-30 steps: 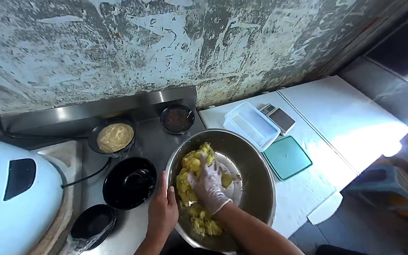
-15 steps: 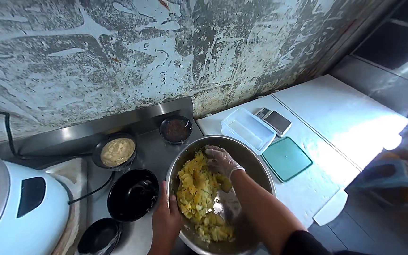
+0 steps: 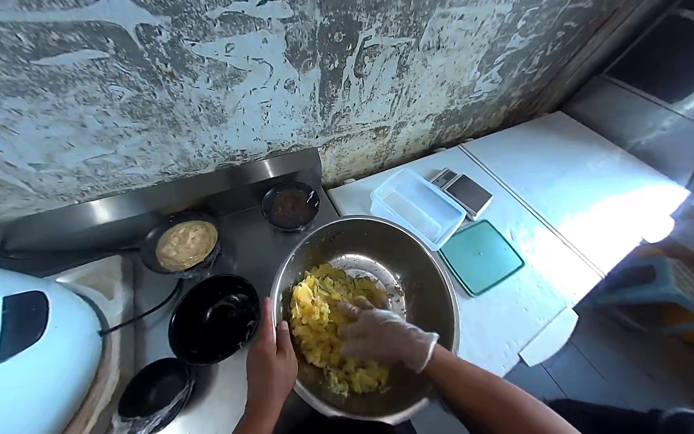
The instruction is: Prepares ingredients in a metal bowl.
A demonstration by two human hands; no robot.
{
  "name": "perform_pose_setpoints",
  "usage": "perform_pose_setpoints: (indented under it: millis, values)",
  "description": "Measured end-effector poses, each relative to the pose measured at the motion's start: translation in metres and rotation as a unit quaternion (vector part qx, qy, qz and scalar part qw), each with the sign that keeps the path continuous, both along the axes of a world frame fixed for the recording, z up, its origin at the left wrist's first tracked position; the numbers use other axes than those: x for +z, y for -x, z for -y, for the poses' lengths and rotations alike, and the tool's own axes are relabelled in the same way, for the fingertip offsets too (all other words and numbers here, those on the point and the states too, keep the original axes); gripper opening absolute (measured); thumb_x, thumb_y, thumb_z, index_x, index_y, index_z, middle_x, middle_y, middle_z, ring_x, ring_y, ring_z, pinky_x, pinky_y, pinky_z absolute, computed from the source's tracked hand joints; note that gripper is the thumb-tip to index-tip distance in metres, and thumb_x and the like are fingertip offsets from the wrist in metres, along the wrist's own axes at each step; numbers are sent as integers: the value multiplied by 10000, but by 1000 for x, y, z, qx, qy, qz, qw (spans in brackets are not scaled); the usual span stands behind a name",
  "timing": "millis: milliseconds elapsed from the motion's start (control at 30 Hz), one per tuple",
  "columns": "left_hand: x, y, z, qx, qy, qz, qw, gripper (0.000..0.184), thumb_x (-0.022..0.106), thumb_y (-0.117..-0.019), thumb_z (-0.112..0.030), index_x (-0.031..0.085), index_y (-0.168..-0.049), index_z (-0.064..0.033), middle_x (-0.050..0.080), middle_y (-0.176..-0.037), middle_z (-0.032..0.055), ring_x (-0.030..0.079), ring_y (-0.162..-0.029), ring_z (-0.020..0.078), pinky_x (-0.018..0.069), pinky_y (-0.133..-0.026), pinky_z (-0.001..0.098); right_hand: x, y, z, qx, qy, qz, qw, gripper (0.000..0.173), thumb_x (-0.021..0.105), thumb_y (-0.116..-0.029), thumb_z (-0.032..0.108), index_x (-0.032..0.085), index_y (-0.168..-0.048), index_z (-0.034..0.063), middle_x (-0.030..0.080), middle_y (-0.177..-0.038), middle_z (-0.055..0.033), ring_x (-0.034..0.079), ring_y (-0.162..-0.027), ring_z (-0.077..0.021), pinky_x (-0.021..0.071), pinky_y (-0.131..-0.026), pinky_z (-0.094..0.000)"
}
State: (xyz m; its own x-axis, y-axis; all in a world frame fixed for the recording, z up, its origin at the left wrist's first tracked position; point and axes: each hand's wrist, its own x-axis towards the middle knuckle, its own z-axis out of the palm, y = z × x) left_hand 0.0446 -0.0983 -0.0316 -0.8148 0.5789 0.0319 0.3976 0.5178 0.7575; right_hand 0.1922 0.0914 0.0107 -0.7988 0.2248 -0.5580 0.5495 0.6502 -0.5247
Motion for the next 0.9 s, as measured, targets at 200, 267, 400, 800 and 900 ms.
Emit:
perform_pose_setpoints:
  millis: [200, 267, 400, 800, 900]
  values:
    - [-2, -3, 0, 1, 5, -1, 1000, 570, 373, -1065, -257, 336, -1590, -38, 498, -1531, 175, 566, -1341, 300, 466, -1095, 458, -41, -24, -31, -690, 99, -179, 695, 380, 551, -1051, 381, 723, -1079, 43, 711, -1000, -143, 678, -945, -257, 558, -843, -474]
    - [-1, -3, 1, -5, 14, -5, 1000, 574, 370, -1060, -256, 336, -1589, -37, 488, -1539, 176, 565, -1344, 301, 468, -1092, 462, -55, -15, -16, -750, 132, -129, 635, 453, 426, -1100, 374, 660, -1200, -1, 673, -1132, -191, 641, -1049, -296, 525, -914, -501]
    - [6, -1, -1, -5, 51, 5, 999, 575, 389, -1060, -237, 318, -1602, -60, 525, -1507, 174, 627, -1259, 323, 505, -1030, 494, -76, 25, -8, -745, 275, -138, 592, 445, 518, -1060, 409, 585, -1306, 45, 637, -1168, -157, 624, -1020, -259, 532, -847, -448]
    - [-1, 0, 0, 7, 13, 18, 1000, 568, 405, -1058, -233, 343, -1583, -26, 485, -1543, 168, 564, -1344, 298, 461, -1099, 460, -30, 38, 6, -12, -54, 34, 998, 616, 503, -993, 518, 510, -1520, 200, 557, -1483, -136, 531, -1364, -350, 421, -1106, -629]
    - [-2, 5, -1, 0, 3, 14, 1000, 575, 400, -1055, -243, 346, -1578, -11, 489, -1538, 174, 570, -1340, 285, 466, -1098, 454, 5, 29, -28, -58, 59, -10, 996, 517, 610, -988, 483, 625, -1421, 201, 605, -1445, -64, 558, -1346, -228, 428, -1149, -511]
